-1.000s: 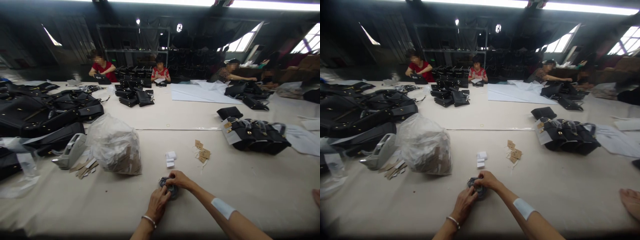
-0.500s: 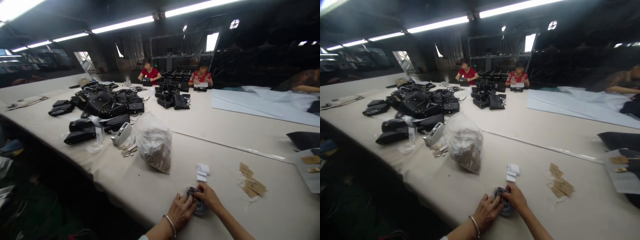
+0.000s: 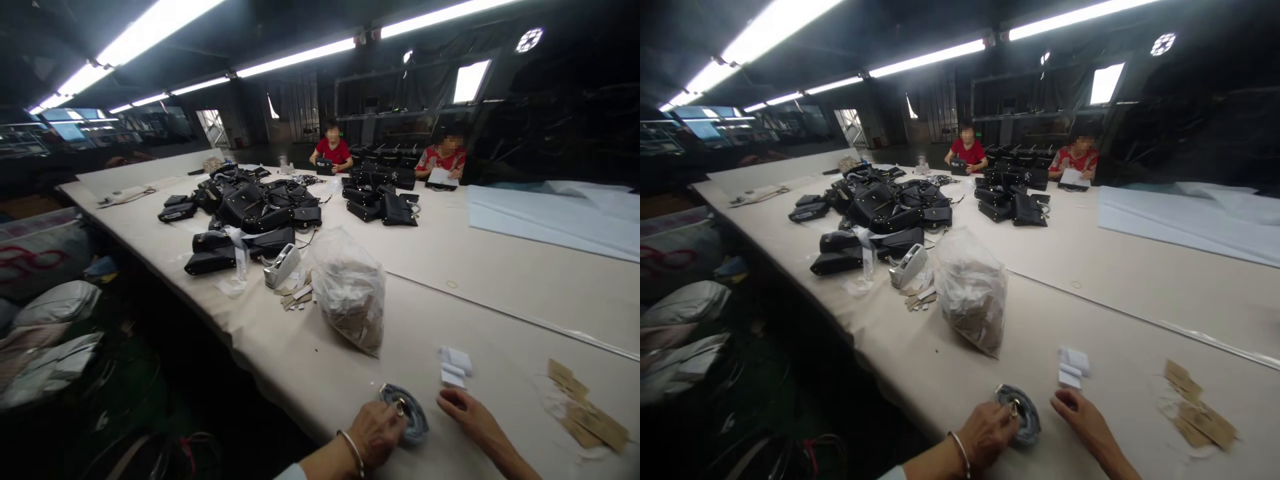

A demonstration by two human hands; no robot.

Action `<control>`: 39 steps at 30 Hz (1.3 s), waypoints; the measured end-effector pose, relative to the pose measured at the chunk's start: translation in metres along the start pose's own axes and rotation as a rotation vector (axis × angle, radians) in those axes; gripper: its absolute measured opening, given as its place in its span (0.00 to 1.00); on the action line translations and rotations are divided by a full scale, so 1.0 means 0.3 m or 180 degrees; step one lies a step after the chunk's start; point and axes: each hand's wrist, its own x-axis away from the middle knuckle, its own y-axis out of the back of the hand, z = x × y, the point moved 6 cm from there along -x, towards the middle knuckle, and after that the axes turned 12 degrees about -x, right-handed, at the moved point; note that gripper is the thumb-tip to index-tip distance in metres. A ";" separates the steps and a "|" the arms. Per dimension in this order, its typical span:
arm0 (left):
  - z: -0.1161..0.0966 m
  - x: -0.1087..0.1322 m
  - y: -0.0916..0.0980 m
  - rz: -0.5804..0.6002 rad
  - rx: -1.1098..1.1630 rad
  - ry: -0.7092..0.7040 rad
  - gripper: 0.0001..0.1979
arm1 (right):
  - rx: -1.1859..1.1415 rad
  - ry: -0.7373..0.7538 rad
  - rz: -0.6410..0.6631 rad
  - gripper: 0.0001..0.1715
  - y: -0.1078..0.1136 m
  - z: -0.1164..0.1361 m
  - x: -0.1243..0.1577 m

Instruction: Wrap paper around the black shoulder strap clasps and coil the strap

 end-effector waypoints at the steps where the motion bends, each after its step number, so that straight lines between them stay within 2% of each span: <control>1: 0.048 0.048 0.019 0.0044 -0.0017 0.0105 0.07 | -0.0034 0.0009 0.0071 0.20 -0.032 0.028 0.008; 4: 0.224 0.199 0.083 0.0146 -0.0159 0.0562 0.07 | -0.0129 0.0331 0.0534 0.20 -0.206 0.196 0.039; 6: 0.352 0.301 0.132 0.0113 -0.0286 0.0877 0.10 | -0.0154 0.0688 0.0827 0.21 -0.357 0.363 0.049; 8: 0.476 0.394 0.179 0.0032 -0.0404 0.1096 0.13 | -0.0203 0.0946 0.0945 0.22 -0.505 0.539 0.031; 12: 0.703 0.536 0.264 -0.0168 -0.0750 0.1271 0.16 | -0.0310 0.1229 0.1030 0.20 -0.752 0.838 -0.088; 14: 0.806 0.586 0.299 -0.0250 -0.0913 0.1324 0.16 | -0.0326 0.1191 0.0954 0.20 -0.838 0.930 -0.174; 16: 0.899 0.631 0.323 -0.0288 -0.0998 0.1391 0.17 | -0.0313 0.1015 0.0769 0.22 -0.894 0.974 -0.260; 19: 1.010 0.688 0.335 -0.0279 -0.1036 0.1479 0.17 | -0.0253 0.0643 0.0392 0.29 -0.929 0.971 -0.358; 21: 1.055 0.714 0.327 -0.0269 -0.1003 0.1474 0.17 | -0.0190 0.0447 0.0144 0.33 -0.926 0.949 -0.397; 24: 1.085 0.727 0.306 -0.0320 -0.0953 0.1478 0.18 | -0.0047 0.0250 -0.0203 0.35 -0.894 0.922 -0.433; 27: 1.098 0.722 0.277 -0.0201 -0.0801 0.1606 0.20 | 0.0160 0.0147 -0.0435 0.35 -0.854 0.922 -0.465; 30: 1.101 0.715 0.260 -0.0154 -0.0726 0.1644 0.19 | 0.0383 0.0315 -0.0416 0.31 -0.848 0.958 -0.504; 33: 1.100 0.714 0.259 -0.0216 -0.0814 0.1638 0.18 | 0.0581 0.0617 -0.0225 0.29 -0.883 1.009 -0.546; 39: 1.099 0.701 0.271 -0.0228 -0.0991 0.1711 0.18 | 0.0804 0.0916 -0.0035 0.31 -0.935 1.066 -0.580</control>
